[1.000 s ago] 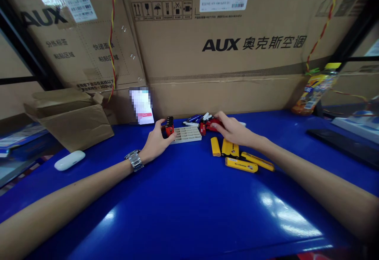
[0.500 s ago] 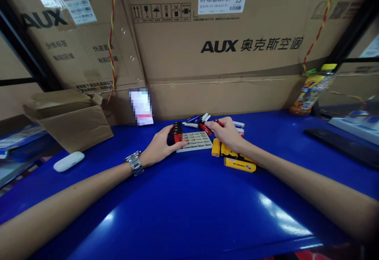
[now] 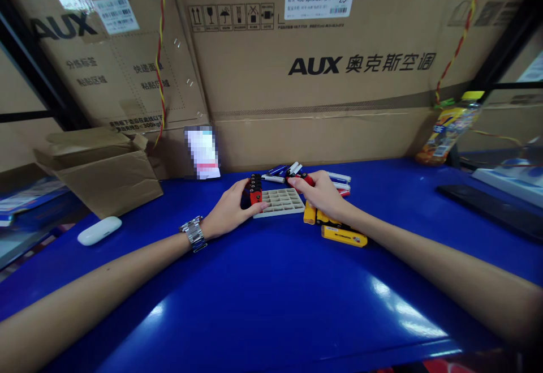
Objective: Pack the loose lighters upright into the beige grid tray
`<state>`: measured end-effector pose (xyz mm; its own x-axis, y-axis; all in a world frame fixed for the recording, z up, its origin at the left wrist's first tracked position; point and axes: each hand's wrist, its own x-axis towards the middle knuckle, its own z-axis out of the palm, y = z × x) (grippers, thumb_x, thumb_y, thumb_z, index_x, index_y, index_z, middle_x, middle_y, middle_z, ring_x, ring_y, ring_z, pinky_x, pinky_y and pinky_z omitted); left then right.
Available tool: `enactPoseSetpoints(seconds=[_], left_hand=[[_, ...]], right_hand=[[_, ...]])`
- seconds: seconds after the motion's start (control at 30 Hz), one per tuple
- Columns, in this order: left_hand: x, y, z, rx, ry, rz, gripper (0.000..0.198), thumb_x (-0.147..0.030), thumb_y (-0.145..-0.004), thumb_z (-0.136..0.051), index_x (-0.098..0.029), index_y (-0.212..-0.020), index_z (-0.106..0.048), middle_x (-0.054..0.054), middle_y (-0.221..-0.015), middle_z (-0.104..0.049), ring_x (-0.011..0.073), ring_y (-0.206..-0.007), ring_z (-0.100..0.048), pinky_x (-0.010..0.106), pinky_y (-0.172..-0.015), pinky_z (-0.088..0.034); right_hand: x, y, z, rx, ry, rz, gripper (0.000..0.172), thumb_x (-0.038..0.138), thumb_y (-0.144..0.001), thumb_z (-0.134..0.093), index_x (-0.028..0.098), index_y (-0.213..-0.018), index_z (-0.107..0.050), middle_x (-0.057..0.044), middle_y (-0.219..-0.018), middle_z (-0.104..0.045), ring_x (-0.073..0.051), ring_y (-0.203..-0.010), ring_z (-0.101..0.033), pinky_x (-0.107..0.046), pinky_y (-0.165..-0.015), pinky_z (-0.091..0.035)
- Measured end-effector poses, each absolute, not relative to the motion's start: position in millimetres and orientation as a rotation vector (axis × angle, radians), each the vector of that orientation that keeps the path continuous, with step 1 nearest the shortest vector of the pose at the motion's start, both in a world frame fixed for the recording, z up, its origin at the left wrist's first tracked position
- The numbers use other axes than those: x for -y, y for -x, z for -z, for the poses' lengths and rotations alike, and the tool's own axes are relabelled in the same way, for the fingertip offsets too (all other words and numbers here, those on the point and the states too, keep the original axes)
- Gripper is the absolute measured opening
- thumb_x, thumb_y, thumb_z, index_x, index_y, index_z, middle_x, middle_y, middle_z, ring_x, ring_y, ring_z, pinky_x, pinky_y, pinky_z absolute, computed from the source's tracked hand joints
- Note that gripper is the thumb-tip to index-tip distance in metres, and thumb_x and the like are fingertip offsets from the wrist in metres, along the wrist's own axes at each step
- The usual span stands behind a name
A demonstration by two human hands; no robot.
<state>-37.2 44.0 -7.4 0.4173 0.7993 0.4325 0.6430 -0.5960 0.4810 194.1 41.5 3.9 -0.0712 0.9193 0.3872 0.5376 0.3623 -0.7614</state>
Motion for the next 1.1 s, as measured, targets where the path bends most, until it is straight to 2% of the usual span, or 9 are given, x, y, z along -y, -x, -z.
enactPoseSetpoints(seconds=[0.17,0.27,0.37,0.5,0.6,0.67,0.77,0.87,1.1], left_hand=[[-44.3,37.5,7.6,-1.294,-2.434,-0.915,0.068,-0.054,-0.078,-0.058,-0.014,-0.130,-0.040,0.015,-0.130,-0.052,0.0284,-0.118,-0.051,0.042,-0.099,-0.041],[-44.4,37.4,7.7,-1.298,-2.444,-0.907,0.069,-0.055,-0.078,-0.057,-0.014,-0.130,-0.040,0.015,-0.130,-0.051,0.0283,-0.117,-0.050,0.042,-0.100,-0.040],[-44.4,37.4,7.9,-1.294,-2.445,-0.910,0.069,-0.055,-0.078,-0.057,-0.013,-0.130,-0.040,0.016,-0.129,-0.051,0.0275,-0.116,-0.051,0.042,-0.100,-0.040],[-44.3,37.6,7.4,-1.266,-2.437,-0.924,0.067,-0.054,-0.078,-0.058,-0.015,-0.130,-0.040,0.015,-0.130,-0.051,0.0277,-0.116,-0.050,0.043,-0.100,-0.040],[-43.8,37.8,6.5,-1.239,-2.425,-0.919,0.064,-0.053,-0.079,-0.058,-0.017,-0.129,-0.041,0.014,-0.128,-0.052,0.0270,-0.115,-0.052,0.042,-0.098,-0.041],[-43.6,38.0,6.2,-1.243,-2.416,-0.916,0.064,-0.054,-0.079,-0.058,-0.017,-0.129,-0.041,0.013,-0.127,-0.053,0.0267,-0.114,-0.052,0.041,-0.098,-0.042],[-43.8,38.4,6.3,-1.257,-2.412,-0.928,0.065,-0.053,-0.078,-0.058,-0.017,-0.129,-0.041,0.013,-0.128,-0.052,0.0271,-0.115,-0.052,0.041,-0.099,-0.041],[-44.4,38.9,6.6,-1.251,-2.402,-0.942,0.065,-0.053,-0.077,-0.060,-0.017,-0.128,-0.041,0.013,-0.128,-0.053,0.0272,-0.114,-0.053,0.041,-0.098,-0.041],[-43.1,38.3,4.5,-1.232,-2.350,-0.934,0.068,-0.054,-0.074,-0.063,-0.016,-0.126,-0.043,0.013,-0.126,-0.054,0.0261,-0.111,-0.055,0.040,-0.094,-0.045]], right_hand=[[-38.0,-193.0,-9.4,1.757,1.341,-0.523,0.035,0.028,-0.073,-0.054,0.021,-0.046,-0.034,0.002,-0.042,-0.036,-0.007,-0.039,-0.032,-0.027,-0.036,-0.025],[-36.7,-192.0,-11.4,1.769,1.338,-0.510,0.035,0.025,-0.072,-0.053,0.021,-0.045,-0.032,0.003,-0.042,-0.034,-0.007,-0.039,-0.030,-0.028,-0.037,-0.024],[-38.2,-192.6,-8.6,1.776,1.329,-0.501,0.038,0.031,-0.076,-0.054,0.021,-0.046,-0.032,0.003,-0.043,-0.032,-0.007,-0.040,-0.029,-0.028,-0.038,-0.023],[-42.8,-195.2,-4.7,1.757,1.227,-0.593,0.045,0.051,-0.079,-0.053,0.020,-0.051,-0.038,0.003,-0.046,-0.032,-0.008,-0.042,-0.029,-0.027,-0.038,-0.024],[-47.8,-195.9,-5.8,1.739,1.025,-0.882,0.048,0.060,-0.087,-0.034,0.018,-0.073,-0.053,0.003,-0.053,-0.037,-0.009,-0.045,-0.033,-0.027,-0.043,-0.031],[-51.0,-195.0,-7.2,1.682,0.930,-1.027,0.050,0.059,-0.090,-0.025,0.019,-0.090,-0.055,0.002,-0.059,-0.041,-0.011,-0.049,-0.037,-0.027,-0.047,-0.036],[-54.1,-191.8,-8.5,1.642,0.896,-1.078,0.039,0.054,-0.089,-0.036,0.019,-0.096,-0.053,0.000,-0.069,-0.047,-0.012,-0.057,-0.043,-0.027,-0.054,-0.040],[-56.2,-186.4,-10.7,1.710,0.918,-0.991,0.030,0.049,-0.082,-0.054,0.019,-0.088,-0.055,-0.001,-0.073,-0.051,-0.013,-0.064,-0.047,-0.028,-0.059,-0.041],[-74.0,-167.5,-14.7,1.825,0.899,-0.879,0.033,0.048,-0.071,-0.066,0.016,-0.076,-0.059,0.001,-0.064,-0.054,-0.012,-0.057,-0.048,-0.027,-0.052,-0.038]])
